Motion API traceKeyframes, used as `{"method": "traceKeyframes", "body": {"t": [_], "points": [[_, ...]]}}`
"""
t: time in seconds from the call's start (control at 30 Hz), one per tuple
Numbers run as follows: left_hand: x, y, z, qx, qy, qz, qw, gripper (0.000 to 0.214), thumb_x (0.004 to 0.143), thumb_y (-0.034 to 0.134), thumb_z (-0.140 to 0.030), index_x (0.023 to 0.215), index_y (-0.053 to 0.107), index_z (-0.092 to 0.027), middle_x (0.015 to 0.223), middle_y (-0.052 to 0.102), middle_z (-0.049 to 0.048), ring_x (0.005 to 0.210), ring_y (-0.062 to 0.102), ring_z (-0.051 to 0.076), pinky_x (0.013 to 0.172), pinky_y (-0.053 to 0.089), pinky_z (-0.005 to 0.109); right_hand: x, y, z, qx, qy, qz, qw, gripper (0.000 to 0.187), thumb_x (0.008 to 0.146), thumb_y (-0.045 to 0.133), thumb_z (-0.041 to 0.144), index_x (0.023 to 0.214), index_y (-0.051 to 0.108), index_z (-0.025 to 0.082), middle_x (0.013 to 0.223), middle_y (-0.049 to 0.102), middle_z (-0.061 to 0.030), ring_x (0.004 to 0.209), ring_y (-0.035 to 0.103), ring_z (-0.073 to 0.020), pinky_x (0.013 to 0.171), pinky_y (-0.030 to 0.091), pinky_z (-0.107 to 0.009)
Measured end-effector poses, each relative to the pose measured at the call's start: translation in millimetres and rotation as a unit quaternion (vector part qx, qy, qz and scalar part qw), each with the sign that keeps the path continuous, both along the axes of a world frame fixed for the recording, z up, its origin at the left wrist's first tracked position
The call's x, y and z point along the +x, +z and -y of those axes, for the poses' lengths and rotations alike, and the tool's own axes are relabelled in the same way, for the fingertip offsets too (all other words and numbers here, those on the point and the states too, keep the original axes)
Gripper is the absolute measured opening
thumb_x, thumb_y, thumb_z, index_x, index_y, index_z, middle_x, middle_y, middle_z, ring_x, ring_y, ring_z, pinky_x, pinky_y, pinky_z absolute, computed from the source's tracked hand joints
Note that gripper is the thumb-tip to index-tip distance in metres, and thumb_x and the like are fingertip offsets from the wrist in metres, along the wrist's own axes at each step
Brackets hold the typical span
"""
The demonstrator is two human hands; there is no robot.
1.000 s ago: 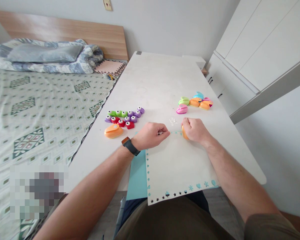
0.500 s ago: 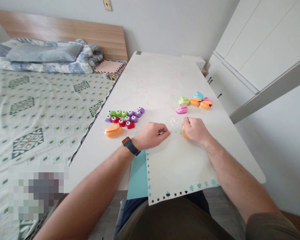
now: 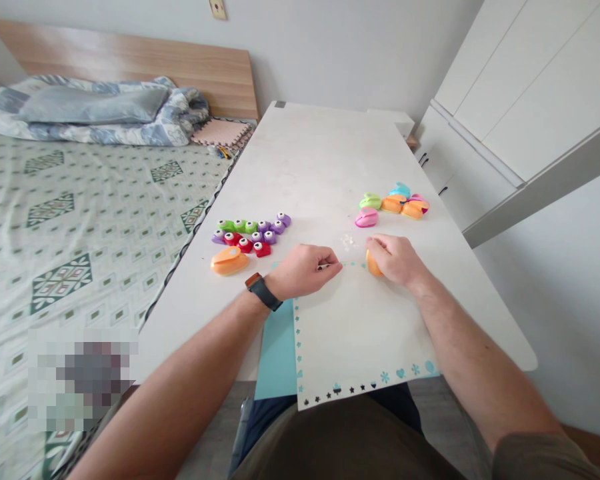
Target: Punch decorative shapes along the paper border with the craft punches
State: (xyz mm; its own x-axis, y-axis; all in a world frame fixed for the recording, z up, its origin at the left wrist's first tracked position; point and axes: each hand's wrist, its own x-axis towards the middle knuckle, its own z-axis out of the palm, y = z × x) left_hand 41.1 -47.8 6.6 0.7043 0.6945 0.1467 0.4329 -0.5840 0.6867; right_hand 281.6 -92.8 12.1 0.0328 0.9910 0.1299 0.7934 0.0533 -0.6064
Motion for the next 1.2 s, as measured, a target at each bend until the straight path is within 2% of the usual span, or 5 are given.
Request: {"method": "traceKeyframes", "body": {"t": [0.37, 0.73, 1.03, 1.1, 1.2], "points": [[0.0, -2.9, -2.0, -0.008, 0.001, -0.013, 1.0, 0.025, 0.095, 0.058, -0.035, 0.085, 0.072, -0.017, 0.074, 0.069, 0.0006, 0.062, 0.054, 0.011, 0.06, 0.038, 0.024, 20.1, -4.5, -7.5, 0.055, -0.161, -0.117, 0.978, 0.04, 0.095, 0.049, 0.05, 0.074, 0.068, 0.022, 0.068, 0.064, -0.0001, 0.07, 0.057, -0.0197, 0.064, 0.038, -0.03], [-0.3, -3.2, -2.6, -0.009, -0.003, -0.013, 1.0, 0.022, 0.093, 0.06, -0.032, 0.083, 0.071, -0.017, 0.073, 0.069, 0.0001, 0.061, 0.054, 0.01, 0.059, 0.038, 0.023, 28.8, -19.6, -17.3, 0.121, -0.21, -0.205, 0.948, 0.043, 0.094, 0.051, 0.058, 0.081, 0.071, 0.023, 0.075, 0.067, -0.0004, 0.074, 0.059, -0.0197, 0.068, 0.045, -0.029], [-0.2, -4.7, -1.2, -0.006, -0.002, -0.016, 1.0, 0.021, 0.093, 0.06, -0.031, 0.082, 0.072, -0.017, 0.073, 0.069, 0.0004, 0.061, 0.055, 0.01, 0.058, 0.038, 0.023, 22.4, -24.4, -23.8, 0.105, -0.126, -0.373, 0.913, 0.025, 0.087, 0.068, 0.047, 0.088, 0.066, 0.022, 0.075, 0.063, 0.0014, 0.068, 0.058, -0.0149, 0.061, 0.047, -0.025], [-0.2, -5.2, -1.3, -0.005, -0.002, -0.016, 1.0, 0.021, 0.093, 0.06, -0.03, 0.081, 0.072, -0.017, 0.072, 0.069, 0.0003, 0.061, 0.055, 0.01, 0.058, 0.037, 0.023, 15.2, -21.1, -21.1, 0.105, -0.083, -0.381, 0.915, 0.026, 0.09, 0.067, 0.048, 0.095, 0.064, 0.022, 0.078, 0.064, 0.0008, 0.068, 0.059, -0.0146, 0.06, 0.048, -0.025], [-0.4, -6.1, -1.7, -0.004, -0.004, -0.013, 1.0, 0.021, 0.093, 0.06, -0.03, 0.081, 0.072, -0.017, 0.073, 0.07, 0.0003, 0.061, 0.056, 0.01, 0.058, 0.037, 0.023, 2.8, -18.0, -15.9, 0.113, -0.01, -0.356, 0.928, 0.03, 0.094, 0.062, 0.051, 0.107, 0.06, 0.024, 0.096, 0.07, -0.0038, 0.079, 0.065, -0.0165, 0.065, 0.054, -0.028]]}}
